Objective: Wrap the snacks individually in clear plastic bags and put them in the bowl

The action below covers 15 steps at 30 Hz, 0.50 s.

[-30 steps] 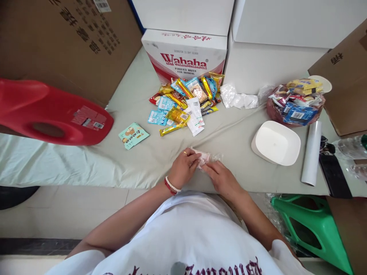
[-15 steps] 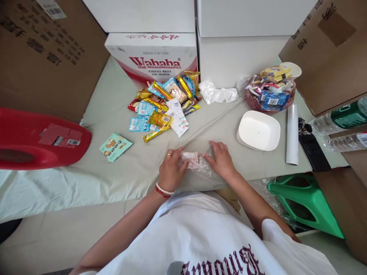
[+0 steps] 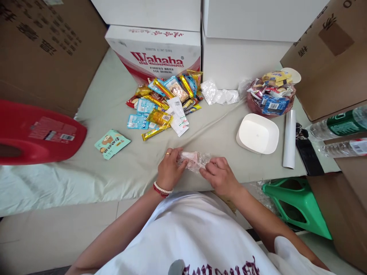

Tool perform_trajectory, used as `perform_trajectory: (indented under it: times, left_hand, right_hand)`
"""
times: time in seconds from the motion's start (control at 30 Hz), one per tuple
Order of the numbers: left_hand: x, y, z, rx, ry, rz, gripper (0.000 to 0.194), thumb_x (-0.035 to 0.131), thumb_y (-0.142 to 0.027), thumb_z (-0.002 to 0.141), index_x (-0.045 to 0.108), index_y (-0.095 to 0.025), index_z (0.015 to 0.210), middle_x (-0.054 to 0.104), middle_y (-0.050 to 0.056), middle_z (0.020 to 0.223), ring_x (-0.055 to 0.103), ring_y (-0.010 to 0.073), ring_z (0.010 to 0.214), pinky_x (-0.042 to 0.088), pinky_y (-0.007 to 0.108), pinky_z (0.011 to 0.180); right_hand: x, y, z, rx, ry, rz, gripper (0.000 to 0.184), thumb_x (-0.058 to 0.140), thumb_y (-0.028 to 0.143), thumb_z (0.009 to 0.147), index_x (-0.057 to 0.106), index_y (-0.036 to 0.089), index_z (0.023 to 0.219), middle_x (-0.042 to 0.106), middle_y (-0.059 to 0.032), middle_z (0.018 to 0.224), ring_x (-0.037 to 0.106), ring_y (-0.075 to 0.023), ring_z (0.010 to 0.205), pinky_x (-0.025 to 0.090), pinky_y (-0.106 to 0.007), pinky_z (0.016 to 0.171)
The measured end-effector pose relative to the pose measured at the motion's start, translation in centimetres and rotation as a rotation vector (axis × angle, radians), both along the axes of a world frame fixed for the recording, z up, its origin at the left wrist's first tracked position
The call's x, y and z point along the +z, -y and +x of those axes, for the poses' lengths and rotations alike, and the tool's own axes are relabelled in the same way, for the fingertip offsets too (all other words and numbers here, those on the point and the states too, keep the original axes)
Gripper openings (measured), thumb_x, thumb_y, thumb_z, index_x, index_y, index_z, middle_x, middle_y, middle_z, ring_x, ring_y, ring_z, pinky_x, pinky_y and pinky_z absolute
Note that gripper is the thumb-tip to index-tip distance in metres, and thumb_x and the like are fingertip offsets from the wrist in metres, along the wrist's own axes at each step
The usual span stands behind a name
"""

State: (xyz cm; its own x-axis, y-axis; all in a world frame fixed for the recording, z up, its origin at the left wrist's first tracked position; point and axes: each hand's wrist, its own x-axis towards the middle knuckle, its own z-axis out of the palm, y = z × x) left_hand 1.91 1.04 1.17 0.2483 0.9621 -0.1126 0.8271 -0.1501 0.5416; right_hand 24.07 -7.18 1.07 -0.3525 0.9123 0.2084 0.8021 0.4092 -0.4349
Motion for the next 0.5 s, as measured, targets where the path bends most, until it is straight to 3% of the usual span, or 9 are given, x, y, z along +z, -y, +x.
perform_trajectory:
  times: [0.07, 0.17, 0.37, 0.47, 0.5]
  left_hand:
    - [-0.1, 0.0, 0.0, 0.001, 0.010, -0.008, 0.038, 0.065, -0.030, 0.091, 0.059, -0.023, 0.127, 0.061, 0.008, 0.120, 0.066, 0.0229, 0.097, 0.051, 0.032, 0.074]
    - [-0.3, 0.1, 0.0, 0.004, 0.022, -0.010, 0.035, 0.064, -0.030, 0.091, 0.060, -0.022, 0.125, 0.061, 0.008, 0.118, 0.065, 0.0227, 0.096, 0.050, 0.032, 0.072]
    - [-0.7, 0.2, -0.1, 0.026, 0.048, 0.002, 0.033, 0.063, -0.031, 0.092, 0.060, -0.023, 0.124, 0.061, 0.008, 0.118, 0.065, 0.0223, 0.094, 0.049, 0.031, 0.071]
    - [-0.8, 0.4, -0.1, 0.016, 0.045, 0.010, 0.032, 0.062, -0.031, 0.092, 0.060, -0.023, 0.123, 0.061, 0.008, 0.118, 0.065, 0.0231, 0.096, 0.049, 0.032, 0.071]
    - [-0.8, 0.4, 0.0, 0.015, 0.044, 0.016, 0.032, 0.062, -0.032, 0.092, 0.060, -0.023, 0.123, 0.061, 0.008, 0.118, 0.065, 0.0232, 0.096, 0.049, 0.032, 0.071]
  right_hand:
    - [-1.0, 0.4, 0.6, 0.032, 0.041, -0.031, 0.037, 0.048, 0.013, 0.100, 0.072, 0.031, 0.121, 0.071, -0.0076, 0.101, 0.052, -0.0263, 0.105, 0.040, -0.047, 0.092]
    - [-1.8, 0.1, 1.6, -0.064, 0.046, -0.053, 0.037, 0.050, 0.009, 0.096, 0.074, 0.030, 0.114, 0.070, -0.0077, 0.108, 0.051, -0.0267, 0.104, 0.042, -0.046, 0.090]
    - [0.4, -1.3, 1.4, -0.357, -0.218, 0.101, 0.027, 0.048, 0.013, 0.092, 0.072, 0.025, 0.090, 0.063, -0.0090, 0.110, 0.053, -0.0275, 0.104, 0.046, -0.048, 0.093]
    - [1.2, -2.6, 0.6, -0.456, -0.282, 0.078, 0.028, 0.048, 0.026, 0.097, 0.067, 0.026, 0.118, 0.063, -0.0109, 0.119, 0.053, -0.0295, 0.114, 0.044, -0.051, 0.101]
    - [1.0, -3.1, 0.3, -0.460, -0.264, 0.030, 0.038, 0.052, 0.034, 0.097, 0.059, 0.024, 0.133, 0.062, -0.0128, 0.125, 0.051, -0.0314, 0.119, 0.043, -0.052, 0.103]
